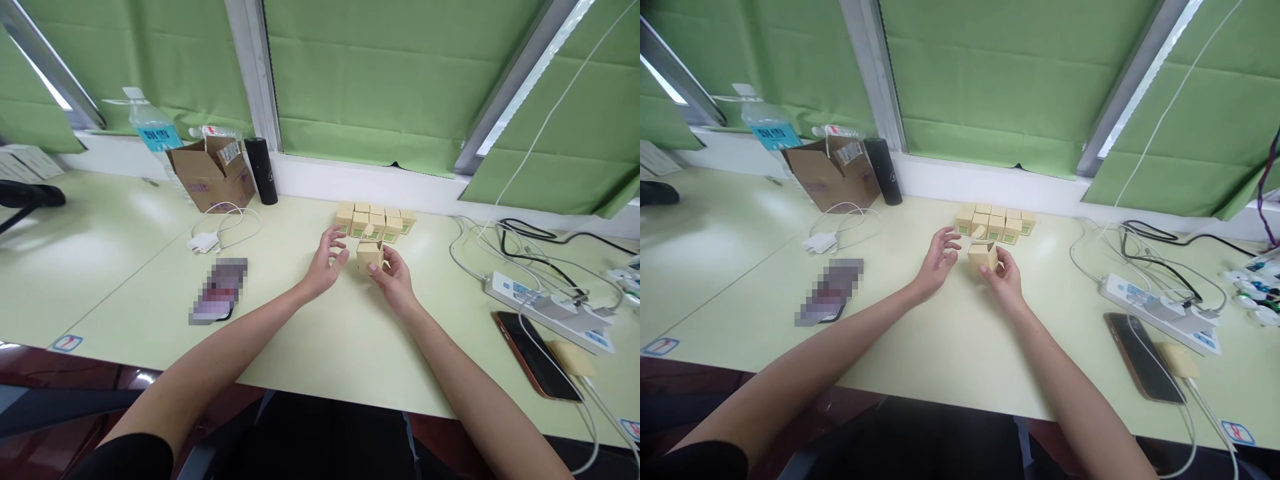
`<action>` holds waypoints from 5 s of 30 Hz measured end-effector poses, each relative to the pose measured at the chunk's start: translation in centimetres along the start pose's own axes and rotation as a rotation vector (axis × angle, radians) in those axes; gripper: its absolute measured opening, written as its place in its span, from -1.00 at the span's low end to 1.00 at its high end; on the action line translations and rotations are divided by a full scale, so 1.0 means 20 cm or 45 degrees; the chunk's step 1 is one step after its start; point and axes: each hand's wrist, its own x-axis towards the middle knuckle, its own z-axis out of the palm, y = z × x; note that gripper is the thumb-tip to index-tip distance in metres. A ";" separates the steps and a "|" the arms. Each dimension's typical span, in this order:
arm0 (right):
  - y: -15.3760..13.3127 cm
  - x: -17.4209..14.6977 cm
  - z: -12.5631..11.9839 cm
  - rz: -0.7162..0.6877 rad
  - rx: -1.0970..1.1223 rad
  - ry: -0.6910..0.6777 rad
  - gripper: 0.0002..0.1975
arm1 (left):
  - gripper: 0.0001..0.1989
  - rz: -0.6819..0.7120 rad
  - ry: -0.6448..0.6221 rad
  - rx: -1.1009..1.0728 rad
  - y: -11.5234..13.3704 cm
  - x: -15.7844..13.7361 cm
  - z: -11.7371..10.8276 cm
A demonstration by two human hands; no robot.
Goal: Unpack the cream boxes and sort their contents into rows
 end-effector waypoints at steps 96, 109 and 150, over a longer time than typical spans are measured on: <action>-0.18 0.10 -0.03 -0.322 -0.645 0.288 -0.76 | -0.38 -0.203 0.046 -0.537 -0.06 0.04 -0.04; -0.19 0.02 0.16 0.284 0.454 -0.300 -0.53 | -0.53 -0.408 0.143 -0.833 0.00 0.06 -0.02; -0.16 0.01 0.24 0.166 0.256 0.151 -0.33 | -0.28 0.110 -0.088 0.110 0.04 -0.07 0.05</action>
